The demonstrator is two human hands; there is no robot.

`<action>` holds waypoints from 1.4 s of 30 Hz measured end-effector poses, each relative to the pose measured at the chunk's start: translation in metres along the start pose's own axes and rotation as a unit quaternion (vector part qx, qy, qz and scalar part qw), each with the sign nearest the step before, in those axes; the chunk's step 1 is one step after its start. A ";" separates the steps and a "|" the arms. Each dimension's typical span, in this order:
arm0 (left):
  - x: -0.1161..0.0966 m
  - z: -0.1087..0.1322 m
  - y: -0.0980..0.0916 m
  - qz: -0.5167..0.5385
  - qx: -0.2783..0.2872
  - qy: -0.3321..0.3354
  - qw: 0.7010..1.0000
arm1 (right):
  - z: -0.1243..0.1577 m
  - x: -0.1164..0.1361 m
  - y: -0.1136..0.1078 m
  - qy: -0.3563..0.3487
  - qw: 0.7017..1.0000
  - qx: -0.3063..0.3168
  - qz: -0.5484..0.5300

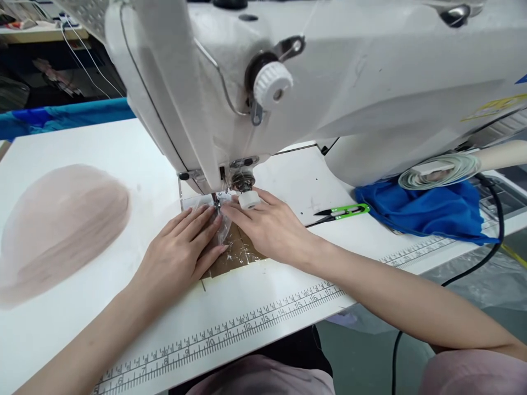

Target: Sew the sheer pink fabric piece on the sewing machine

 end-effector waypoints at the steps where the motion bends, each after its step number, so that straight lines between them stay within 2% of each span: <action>1: -0.002 0.000 0.000 -0.011 -0.004 0.005 1.000 | 0.000 0.000 0.001 -0.001 1.000 0.002 0.006; 8: -0.009 -0.002 -0.001 -0.044 -0.009 0.002 0.999 | 0.001 -0.002 0.005 0.002 1.000 0.013 0.016; 30: -0.007 0.000 -0.001 -0.038 -0.022 0.001 0.999 | 0.001 -0.004 0.007 0.011 1.000 0.009 0.025; 36: -0.006 0.007 -0.016 0.001 -0.073 0.018 0.997 | 0.000 0.005 -0.004 -0.029 0.999 -0.038 0.002; 42: -0.005 0.008 -0.024 -0.022 -0.112 0.068 0.991 | -0.005 0.015 -0.004 -0.058 0.996 -0.069 -0.019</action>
Point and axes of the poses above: each hand's wrist, its own z-axis away from the middle knuckle, its own y-axis out of the palm, x = y × z, the point moved 4 cm from there along -z, towards the middle knuckle, and after that the axes turned 12 degrees about -z, right-handed, at the moved point
